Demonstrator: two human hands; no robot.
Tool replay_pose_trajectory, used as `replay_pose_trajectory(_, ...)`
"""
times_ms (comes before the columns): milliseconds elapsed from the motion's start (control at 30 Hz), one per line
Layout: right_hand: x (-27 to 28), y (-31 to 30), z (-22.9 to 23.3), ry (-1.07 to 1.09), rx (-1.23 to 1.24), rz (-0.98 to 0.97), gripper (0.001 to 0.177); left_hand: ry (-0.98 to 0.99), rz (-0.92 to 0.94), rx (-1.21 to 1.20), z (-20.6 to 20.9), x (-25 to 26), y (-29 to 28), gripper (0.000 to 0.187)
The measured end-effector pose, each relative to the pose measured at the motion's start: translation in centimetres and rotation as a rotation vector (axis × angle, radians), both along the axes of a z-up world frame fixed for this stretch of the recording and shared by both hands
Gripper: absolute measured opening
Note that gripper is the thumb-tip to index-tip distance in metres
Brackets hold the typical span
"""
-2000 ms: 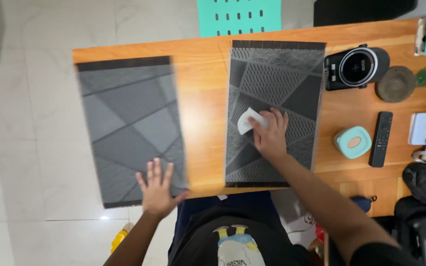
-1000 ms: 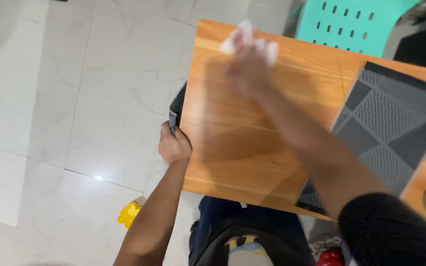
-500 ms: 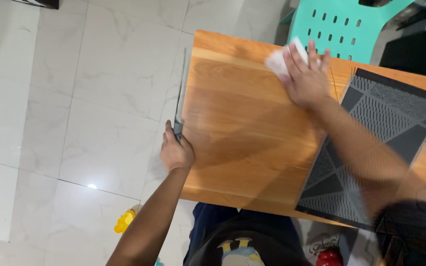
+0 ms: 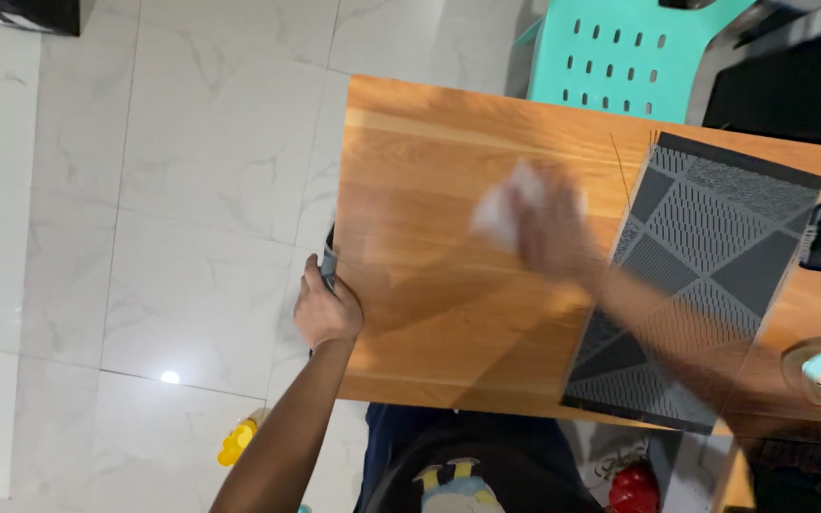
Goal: Cleaning a desk by wiping objects and organizing items.
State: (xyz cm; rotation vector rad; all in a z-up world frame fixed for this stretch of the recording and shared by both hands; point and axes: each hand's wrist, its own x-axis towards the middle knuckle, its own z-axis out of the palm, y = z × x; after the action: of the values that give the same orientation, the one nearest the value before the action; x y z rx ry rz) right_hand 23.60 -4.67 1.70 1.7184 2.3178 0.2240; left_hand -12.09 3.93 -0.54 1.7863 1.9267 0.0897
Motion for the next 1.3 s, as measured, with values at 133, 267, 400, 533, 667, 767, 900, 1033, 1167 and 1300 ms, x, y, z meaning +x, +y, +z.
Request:
replay_pose_trajectory(133,-1.4,12.6,-4.1,0.470,0.171,-0.228,0.066,-0.019,-0.024,0.095,-1.0,-0.5,-0.4,0.052)
replay_pose_trajectory(267,-15.8,9.9,-2.4,0.447,0.111,-0.082,0.073,-0.018,0.086,-0.034,-0.3,-0.2,-0.1,0.045)
replay_pose_trajectory(400,-21.3,-8.6,-0.4,0.865,-0.313,0.112,0.077,0.009,0.102,-0.109,-0.9,-0.4,0.3,0.043)
replay_pose_trajectory(533,-11.8,-12.4,-3.9,0.429,-0.446,-0.241,0.075,0.002,0.112,-0.141,0.2,0.5,1.1,0.044)
replay_pose_trajectory(667,-0.5,-1.4,-0.8,0.336,-0.265,-0.495,0.068,0.032,0.072,-0.105,0.1,-0.1,0.0,0.044)
replay_pose_trajectory(767,1.1,4.7,-2.6,0.503,0.116,-0.570,0.062,0.023,0.064,-0.067,-0.3,0.4,0.4,0.046)
replay_pose_trajectory(900,-10.8,1.4,-2.0,0.440,0.052,-0.495,0.070,-0.024,0.075,-0.044,-0.1,-0.3,-0.1,0.048)
replay_pose_trajectory(1033,-20.1,-14.8,-1.9,0.698,-0.069,-0.222,0.072,-0.178,0.172,-0.031,0.6,-0.8,0.0,0.055)
replay_pose_trajectory(1167,-13.0,-16.9,-4.7,0.579,-0.044,-0.178,0.066,-0.682,0.080,0.161,1.6,-2.3,0.2,0.054)
replay_pose_trajectory(1300,-3.2,-6.4,-2.4,0.659,0.209,-0.584,0.059,-1.066,0.106,0.043,10.9,-2.9,-1.1,0.046)
